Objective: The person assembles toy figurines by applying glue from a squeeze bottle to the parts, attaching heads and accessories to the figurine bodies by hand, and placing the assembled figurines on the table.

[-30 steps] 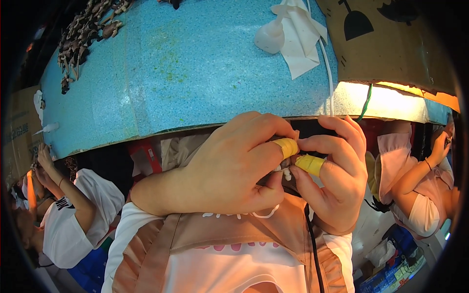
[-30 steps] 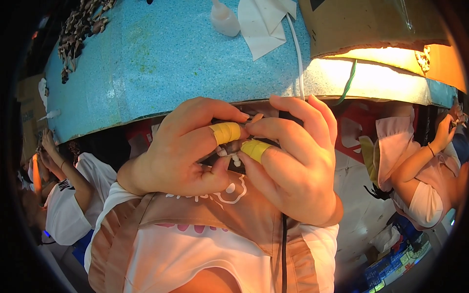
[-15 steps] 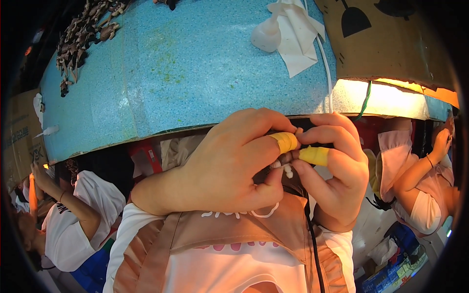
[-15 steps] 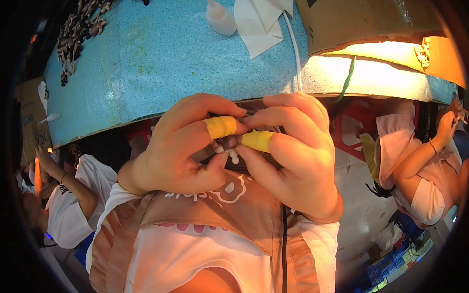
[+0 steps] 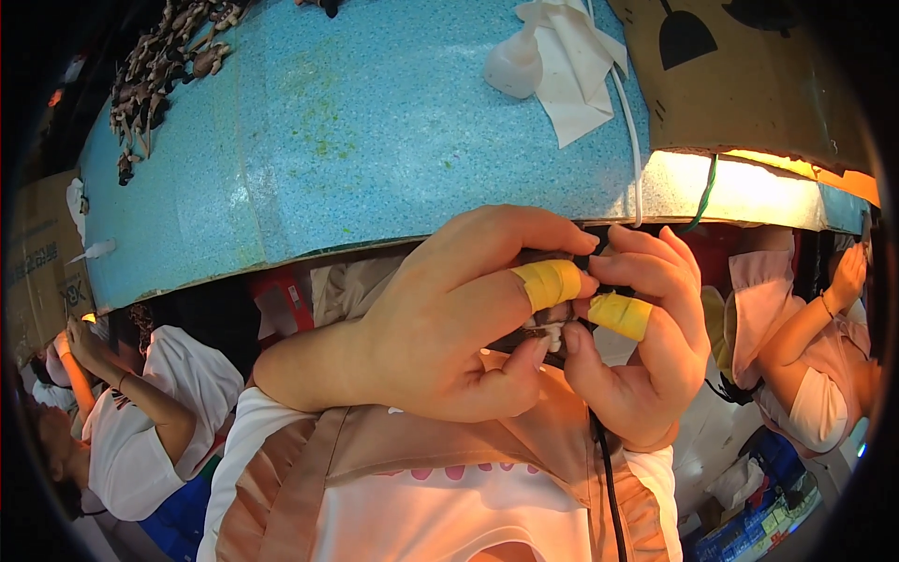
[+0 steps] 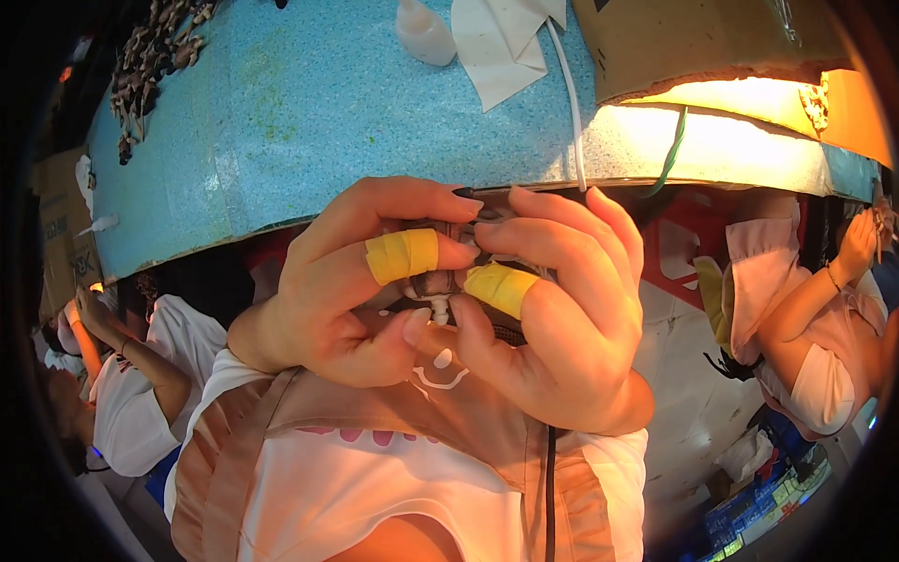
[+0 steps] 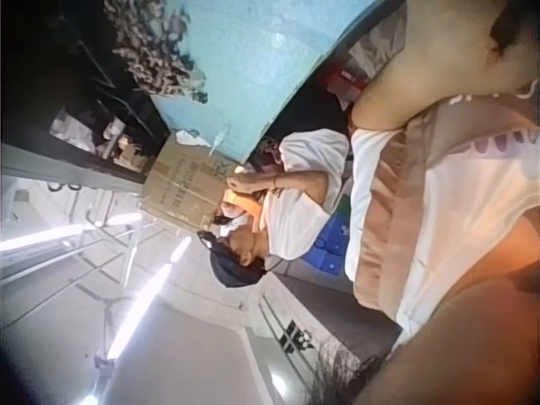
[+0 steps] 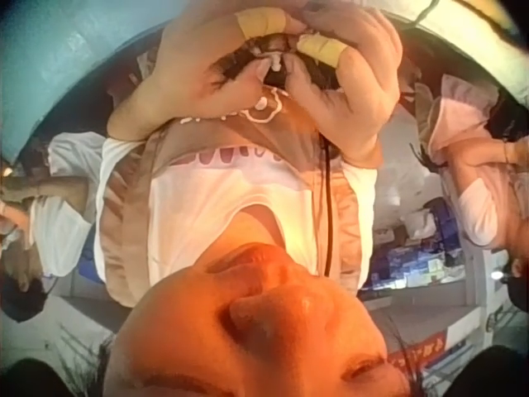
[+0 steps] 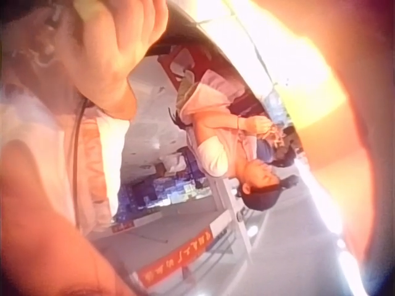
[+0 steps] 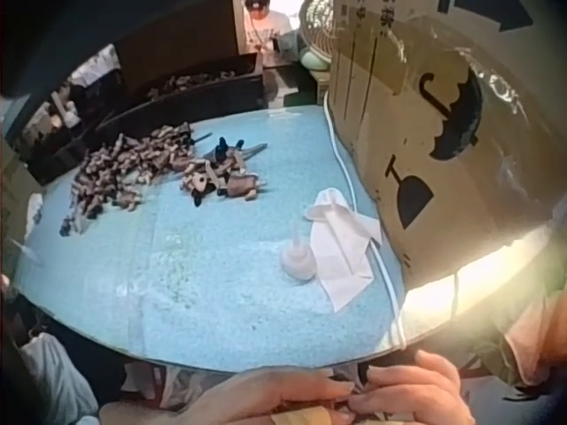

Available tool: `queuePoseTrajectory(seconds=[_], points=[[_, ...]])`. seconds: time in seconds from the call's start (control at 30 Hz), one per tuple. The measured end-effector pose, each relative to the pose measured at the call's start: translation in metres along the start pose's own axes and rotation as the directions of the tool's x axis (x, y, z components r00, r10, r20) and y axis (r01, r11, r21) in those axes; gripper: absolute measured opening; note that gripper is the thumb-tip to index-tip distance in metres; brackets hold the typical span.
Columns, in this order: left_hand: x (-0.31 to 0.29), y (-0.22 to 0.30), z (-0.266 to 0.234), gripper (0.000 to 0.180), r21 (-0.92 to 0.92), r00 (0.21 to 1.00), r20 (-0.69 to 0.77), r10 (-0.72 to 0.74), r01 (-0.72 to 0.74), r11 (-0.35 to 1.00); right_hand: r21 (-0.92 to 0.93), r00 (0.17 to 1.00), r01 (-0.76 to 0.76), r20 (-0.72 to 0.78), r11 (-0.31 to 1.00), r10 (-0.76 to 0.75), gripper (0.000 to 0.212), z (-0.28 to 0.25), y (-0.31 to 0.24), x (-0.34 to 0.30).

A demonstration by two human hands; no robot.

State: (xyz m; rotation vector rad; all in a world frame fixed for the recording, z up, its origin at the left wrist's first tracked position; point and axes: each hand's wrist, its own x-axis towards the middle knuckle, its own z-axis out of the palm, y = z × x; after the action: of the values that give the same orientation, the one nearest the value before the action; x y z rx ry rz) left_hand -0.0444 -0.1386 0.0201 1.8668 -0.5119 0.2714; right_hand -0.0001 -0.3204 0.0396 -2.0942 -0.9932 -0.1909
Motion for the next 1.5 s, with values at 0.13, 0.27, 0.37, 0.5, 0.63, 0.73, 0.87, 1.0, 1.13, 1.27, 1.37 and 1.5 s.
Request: queuePoseTrajectory(seconds=[0.13, 0.27, 0.37, 0.5, 0.63, 0.73, 0.87, 1.0, 1.13, 1.27, 1.37, 1.5], points=[[-0.002, -0.001, 0.003, 0.028, -0.019, 1.000, -0.005, -0.011, 0.011, 1.000, -0.006, 1.000, -0.015, -0.002, 1.000, 0.015, 0.023, 0.003, -0.002, -0.003], [-0.002, 0.000, 0.001, 0.028, -0.060, 0.998, 0.028, -0.061, 0.062, 0.996, 0.032, 1.000, -0.018, -0.023, 0.999, 0.018, 0.024, 0.004, -0.001, -0.005], [-0.001, -0.001, 0.001, 0.030, -0.059, 0.998, 0.032, -0.061, 0.063, 0.996, 0.036, 1.000, -0.022, -0.001, 0.999, 0.022, 0.024, 0.004, 0.000, -0.003], [0.000, -0.002, 0.002, 0.032, -0.041, 0.997, 0.025, -0.071, 0.072, 0.997, 0.032, 0.999, -0.045, 0.031, 0.998, 0.044, 0.025, 0.005, 0.001, -0.004], [-0.001, -0.003, 0.006, 0.032, -0.045, 0.997, -0.001, -0.082, 0.082, 0.996, 0.107, 0.993, -0.117, 0.006, 0.987, 0.117, 0.025, 0.010, 0.000, -0.005], [0.000, -0.003, 0.005, 0.030, -0.036, 0.993, 0.013, -0.119, 0.120, 0.992, 0.179, 0.985, -0.172, -0.001, 0.969, 0.175, 0.024, 0.012, 0.004, -0.003], [0.002, -0.002, 0.003, 0.026, -0.327, 0.914, 0.115, -0.390, 0.405, 0.854, 0.507, 0.947, -0.254, -0.044, 0.824, 0.319, 0.025, 0.017, 0.015, -0.008], [0.006, 0.000, 0.000, 0.034, -0.660, 0.717, 0.327, -0.616, 0.640, 0.394, 0.177, 0.999, -0.042, -0.025, 0.983, 0.048, 0.056, 0.013, 0.010, -0.009], [0.003, 0.008, 0.002, 0.044, -0.740, 0.759, 0.281, -0.588, 0.561, 0.371, 0.148, 0.966, -0.252, -0.027, 0.956, 0.259, 0.066, 0.018, 0.003, -0.011], [0.001, 0.015, -0.004, 0.054, -0.685, 0.752, 0.341, -0.564, 0.610, 0.399, 0.223, 0.984, -0.178, 0.056, 0.958, 0.169, 0.064, 0.011, 0.017, -0.014], [0.005, 0.019, -0.010, 0.062, -0.683, 0.693, 0.394, -0.603, 0.660, 0.312, 0.332, 0.983, -0.179, 0.087, 0.926, 0.159, 0.064, 0.009, 0.018, -0.014], [0.006, 0.020, -0.011, 0.066, -0.615, 0.678, 0.437, -0.591, 0.704, 0.354, 0.456, 0.982, -0.188, 0.092, 0.870, 0.163, 0.065, 0.006, 0.018, -0.014]])
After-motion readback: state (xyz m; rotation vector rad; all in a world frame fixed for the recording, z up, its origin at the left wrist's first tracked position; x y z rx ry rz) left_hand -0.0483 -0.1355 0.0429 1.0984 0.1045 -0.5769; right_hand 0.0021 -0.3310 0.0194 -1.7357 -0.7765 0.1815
